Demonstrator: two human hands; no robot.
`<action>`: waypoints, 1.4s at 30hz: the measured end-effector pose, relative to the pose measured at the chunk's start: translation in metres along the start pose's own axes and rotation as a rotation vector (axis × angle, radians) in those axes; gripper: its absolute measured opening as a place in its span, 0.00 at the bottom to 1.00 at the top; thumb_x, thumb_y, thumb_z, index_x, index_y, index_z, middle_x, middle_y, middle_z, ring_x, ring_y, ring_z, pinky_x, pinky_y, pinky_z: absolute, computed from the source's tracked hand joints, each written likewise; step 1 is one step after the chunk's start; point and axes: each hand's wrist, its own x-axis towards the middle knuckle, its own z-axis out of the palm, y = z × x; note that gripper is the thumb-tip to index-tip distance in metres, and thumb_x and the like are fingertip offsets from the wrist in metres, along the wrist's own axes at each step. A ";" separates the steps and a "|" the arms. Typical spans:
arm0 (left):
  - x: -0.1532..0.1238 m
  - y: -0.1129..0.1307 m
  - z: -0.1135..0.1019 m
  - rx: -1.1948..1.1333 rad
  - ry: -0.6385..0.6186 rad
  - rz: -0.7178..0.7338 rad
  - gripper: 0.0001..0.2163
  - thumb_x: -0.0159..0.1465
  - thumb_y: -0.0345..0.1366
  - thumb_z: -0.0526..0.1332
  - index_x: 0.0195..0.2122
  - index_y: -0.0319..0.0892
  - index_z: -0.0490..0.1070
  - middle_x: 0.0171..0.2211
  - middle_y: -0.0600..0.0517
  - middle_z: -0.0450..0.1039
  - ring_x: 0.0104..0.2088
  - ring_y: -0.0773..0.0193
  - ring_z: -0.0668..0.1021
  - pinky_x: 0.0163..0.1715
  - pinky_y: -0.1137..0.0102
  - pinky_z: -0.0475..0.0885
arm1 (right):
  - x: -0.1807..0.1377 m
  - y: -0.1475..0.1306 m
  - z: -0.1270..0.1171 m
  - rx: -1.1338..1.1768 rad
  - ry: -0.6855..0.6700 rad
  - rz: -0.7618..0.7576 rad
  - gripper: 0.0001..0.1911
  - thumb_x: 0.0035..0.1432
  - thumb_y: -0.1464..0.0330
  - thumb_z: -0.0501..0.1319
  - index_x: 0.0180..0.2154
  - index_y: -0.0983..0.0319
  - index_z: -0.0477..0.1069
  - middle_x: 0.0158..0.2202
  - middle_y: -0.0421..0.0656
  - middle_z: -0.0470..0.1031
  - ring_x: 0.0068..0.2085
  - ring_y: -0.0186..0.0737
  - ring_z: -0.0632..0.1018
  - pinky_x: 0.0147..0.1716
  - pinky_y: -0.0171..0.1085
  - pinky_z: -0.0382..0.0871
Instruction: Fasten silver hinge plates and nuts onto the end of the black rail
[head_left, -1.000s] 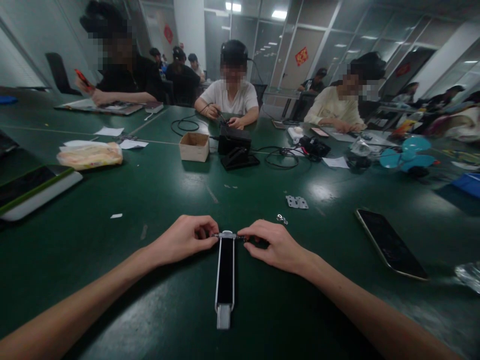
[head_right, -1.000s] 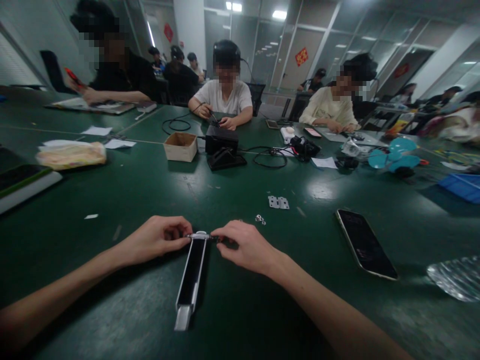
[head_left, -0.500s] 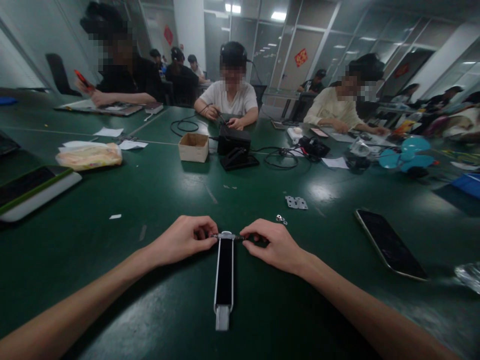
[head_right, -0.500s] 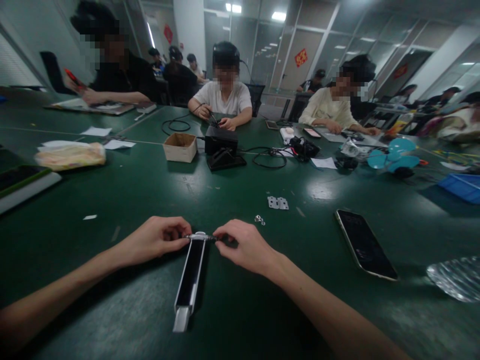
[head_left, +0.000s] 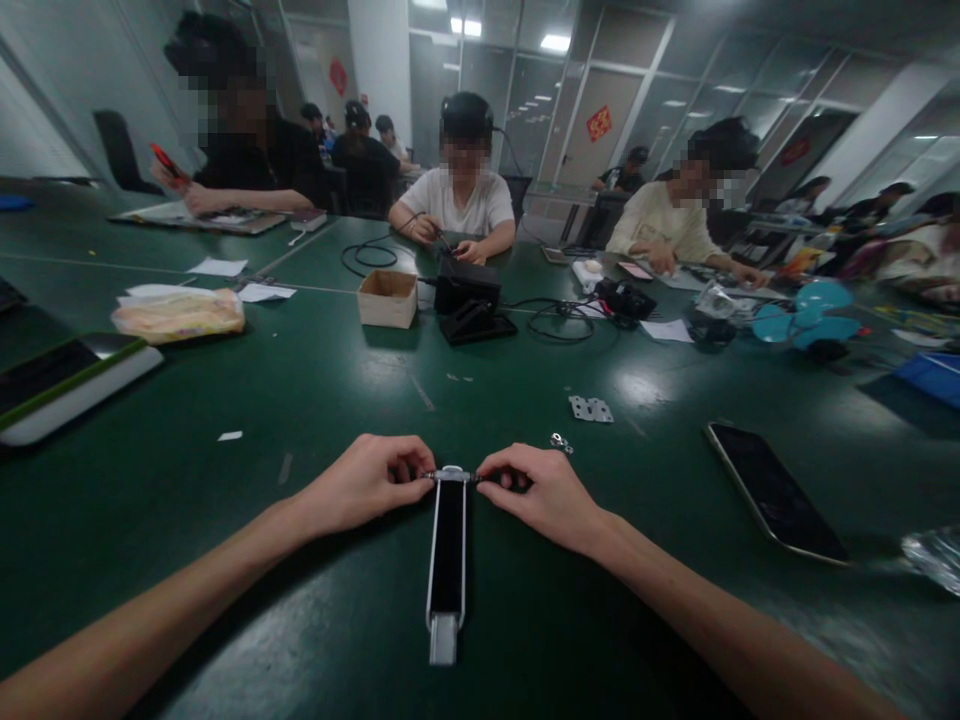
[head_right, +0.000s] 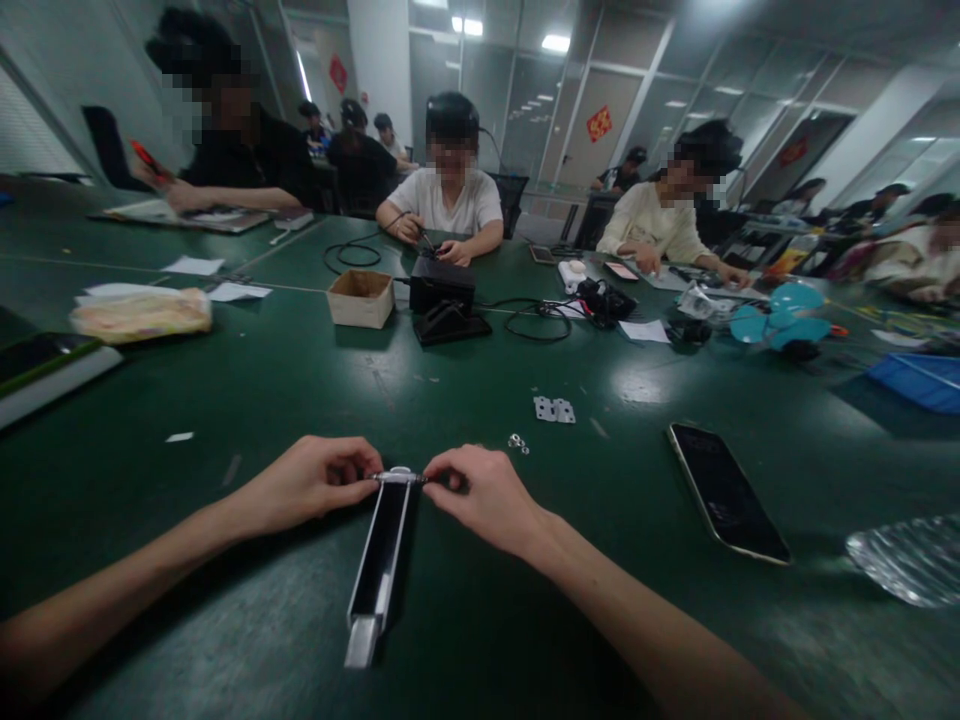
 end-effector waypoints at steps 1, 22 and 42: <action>0.000 0.000 0.000 0.001 0.001 0.000 0.09 0.59 0.39 0.59 0.35 0.39 0.73 0.28 0.54 0.74 0.26 0.67 0.74 0.27 0.74 0.68 | 0.000 -0.001 0.001 0.005 0.003 0.001 0.06 0.55 0.73 0.64 0.37 0.62 0.75 0.29 0.39 0.75 0.28 0.31 0.71 0.29 0.32 0.65; -0.002 -0.014 0.003 0.350 0.092 0.273 0.12 0.65 0.40 0.55 0.42 0.42 0.74 0.27 0.54 0.73 0.25 0.68 0.74 0.27 0.75 0.68 | 0.003 0.012 -0.023 -0.381 0.002 -0.298 0.15 0.61 0.65 0.59 0.45 0.68 0.71 0.39 0.48 0.77 0.38 0.41 0.75 0.36 0.39 0.69; -0.003 -0.017 0.002 0.354 0.087 0.309 0.11 0.66 0.38 0.54 0.44 0.42 0.73 0.33 0.51 0.75 0.30 0.65 0.76 0.31 0.72 0.70 | -0.004 0.048 -0.081 -0.545 -0.166 0.180 0.11 0.62 0.70 0.54 0.43 0.63 0.74 0.42 0.48 0.72 0.43 0.43 0.72 0.42 0.43 0.68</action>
